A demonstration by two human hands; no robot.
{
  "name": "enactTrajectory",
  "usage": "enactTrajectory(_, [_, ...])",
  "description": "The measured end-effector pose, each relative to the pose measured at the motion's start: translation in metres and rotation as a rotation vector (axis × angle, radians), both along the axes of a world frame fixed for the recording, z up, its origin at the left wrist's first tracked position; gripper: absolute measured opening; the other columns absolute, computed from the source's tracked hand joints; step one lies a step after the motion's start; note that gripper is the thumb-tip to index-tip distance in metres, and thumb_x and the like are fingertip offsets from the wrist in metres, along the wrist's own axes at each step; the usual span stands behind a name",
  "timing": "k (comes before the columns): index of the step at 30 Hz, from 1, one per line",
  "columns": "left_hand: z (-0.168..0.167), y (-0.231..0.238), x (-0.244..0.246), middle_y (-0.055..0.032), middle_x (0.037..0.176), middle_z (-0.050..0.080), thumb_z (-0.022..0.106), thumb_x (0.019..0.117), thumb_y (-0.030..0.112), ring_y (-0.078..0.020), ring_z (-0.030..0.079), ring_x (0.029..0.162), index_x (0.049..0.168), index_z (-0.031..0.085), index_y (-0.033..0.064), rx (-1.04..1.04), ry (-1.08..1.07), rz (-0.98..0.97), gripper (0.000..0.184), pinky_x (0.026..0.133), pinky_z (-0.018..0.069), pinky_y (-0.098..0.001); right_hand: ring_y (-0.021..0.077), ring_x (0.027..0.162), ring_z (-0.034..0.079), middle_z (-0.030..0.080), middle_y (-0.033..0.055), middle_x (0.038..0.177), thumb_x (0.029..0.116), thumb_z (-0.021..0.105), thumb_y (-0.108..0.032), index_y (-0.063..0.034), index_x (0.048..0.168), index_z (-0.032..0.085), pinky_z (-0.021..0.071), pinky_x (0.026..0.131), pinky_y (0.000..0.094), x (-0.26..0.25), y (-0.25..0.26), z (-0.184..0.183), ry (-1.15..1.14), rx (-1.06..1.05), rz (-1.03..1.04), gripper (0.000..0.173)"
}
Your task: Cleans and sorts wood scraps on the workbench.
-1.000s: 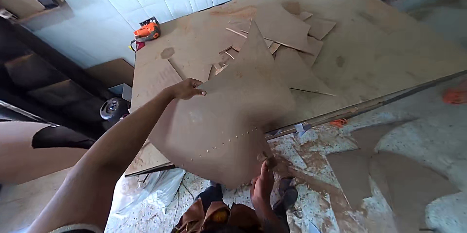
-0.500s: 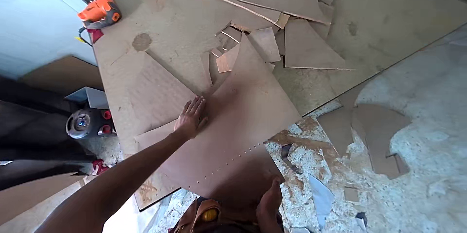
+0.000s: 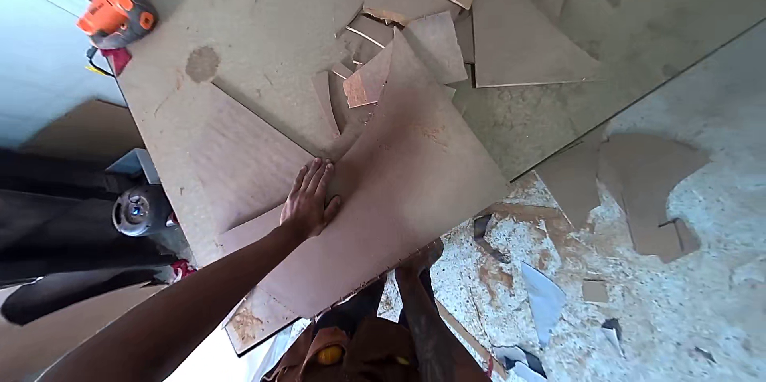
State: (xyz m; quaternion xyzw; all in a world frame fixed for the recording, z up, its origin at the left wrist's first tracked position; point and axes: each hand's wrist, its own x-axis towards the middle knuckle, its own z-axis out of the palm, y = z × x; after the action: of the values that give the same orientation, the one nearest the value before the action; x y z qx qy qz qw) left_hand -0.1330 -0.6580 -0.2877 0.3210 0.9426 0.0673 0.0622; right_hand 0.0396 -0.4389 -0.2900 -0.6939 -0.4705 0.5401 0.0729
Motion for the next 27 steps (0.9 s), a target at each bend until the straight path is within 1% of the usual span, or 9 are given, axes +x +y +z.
enactTrajectory(1, [0.0, -0.001, 0.001, -0.0049, 0.17, 0.026, 0.036, 0.1002, 0.056, -0.0214, 0.012, 0.16, 0.164, 0.025, 0.0095, -0.004, -0.004, 0.004, 0.079, 0.131, 0.0107, -0.0483, 0.0267, 0.109, 0.065, 0.065, 0.0222, 0.12, 0.1137, 0.025, -0.038, 0.0026, 0.139, 0.051, 0.0581, 0.087, 0.0429, 0.016, -0.014, -0.055, 0.141, 0.125, -0.082, 0.055])
enactTrajectory(3, [0.0, -0.001, -0.004, -0.0042, 0.17, 0.026, 0.036, 0.1005, 0.057, -0.0205, 0.012, 0.16, 0.164, 0.025, 0.011, -0.009, -0.004, 0.021, 0.079, 0.131, 0.0104, -0.049, 0.0222, 0.123, 0.062, 0.063, 0.0117, 0.134, 0.1079, 0.022, -0.061, -0.0127, 0.147, 0.048, 0.0549, 0.1, 0.0498, 0.056, -0.005, -0.125, 0.369, -0.024, -0.031, 0.068])
enactTrajectory(4, [-0.001, -0.001, -0.005, -0.0034, 0.17, 0.025, 0.036, 0.1007, 0.058, -0.02, 0.012, 0.16, 0.164, 0.025, 0.0122, -0.018, -0.002, 0.027, 0.079, 0.131, 0.0104, -0.0498, 0.0222, 0.122, 0.064, 0.066, 0.0099, 0.132, 0.104, 0.022, -0.07, -0.0151, 0.144, 0.054, 0.0556, 0.1, 0.0532, 0.076, 0.001, -0.139, 0.416, -0.07, -0.01, 0.075])
enactTrajectory(6, [-0.002, -0.002, -0.003, -0.0008, 0.172, 0.019, 0.031, 0.1016, 0.061, -0.0194, 0.008, 0.16, 0.165, 0.022, 0.0165, -0.053, -0.004, 0.03, 0.078, 0.13, 0.0083, -0.0523, 0.0243, 0.119, 0.066, 0.069, 0.0117, 0.128, 0.1042, 0.03, -0.068, -0.0118, 0.14, 0.058, 0.0571, 0.099, 0.0544, 0.119, 0.017, -0.118, 0.513, -0.139, 0.054, 0.072])
enactTrajectory(10, [0.014, 0.014, 0.018, -0.0034, 0.174, 0.01, 0.028, 0.1047, 0.052, -0.028, 0.0, 0.16, 0.164, 0.027, 0.0274, 0.007, 0.016, -0.05, 0.064, 0.126, 0.0031, -0.0665, 0.028, 0.11, 0.068, 0.067, 0.0184, 0.122, 0.1049, 0.058, -0.028, -0.0033, 0.138, 0.052, 0.058, 0.096, 0.0522, 0.164, 0.04, -0.044, 0.639, -0.229, 0.059, 0.042])
enactTrajectory(13, [0.016, 0.044, 0.061, -0.0028, 0.173, 0.017, 0.033, 0.1057, 0.055, -0.0328, 0.0, 0.16, 0.161, 0.037, 0.0253, 0.071, -0.059, -0.219, 0.062, 0.126, 0.0002, -0.0666, 0.03, 0.11, 0.069, 0.067, 0.0198, 0.122, 0.1053, 0.059, -0.027, -0.003, 0.141, 0.049, 0.0583, 0.096, 0.053, 0.168, 0.042, -0.035, 0.567, -0.198, 0.07, 0.044])
enactTrajectory(15, [0.008, 0.057, 0.076, -0.0009, 0.174, 0.012, 0.029, 0.1058, 0.06, -0.0336, -0.002, 0.16, 0.163, 0.03, 0.0291, 0.012, -0.103, -0.31, 0.065, 0.126, 0.0013, -0.0669, 0.0296, 0.108, 0.07, 0.069, 0.019, 0.12, 0.1037, 0.062, -0.028, -0.0025, 0.139, 0.052, 0.06, 0.094, 0.0518, 0.168, 0.042, -0.026, 0.476, -0.107, 0.068, 0.045])
enactTrajectory(21, [0.013, 0.057, 0.072, 0.0003, 0.174, 0.007, 0.029, 0.1075, 0.052, -0.0317, -0.005, 0.16, 0.165, 0.022, 0.0334, -0.008, -0.122, -0.329, 0.061, 0.126, 0.0017, -0.0661, 0.0277, 0.099, 0.073, 0.073, 0.0181, 0.11, 0.1001, 0.068, -0.02, 0.0012, 0.128, 0.061, 0.0631, 0.088, 0.0485, 0.162, 0.035, 0.051, 0.332, 0.087, 0.101, 0.035])
enactTrajectory(27, [0.016, 0.057, 0.077, 0.0018, 0.174, 0.006, 0.028, 0.1077, 0.05, -0.0306, -0.007, 0.16, 0.164, 0.022, 0.0346, -0.039, -0.097, -0.317, 0.059, 0.127, 0.0017, -0.0646, 0.0272, 0.094, 0.074, 0.072, 0.0182, 0.106, 0.0993, 0.068, -0.013, 0.0018, 0.125, 0.061, 0.0638, 0.084, 0.047, 0.167, 0.029, 0.069, 0.325, 0.121, 0.119, 0.03])
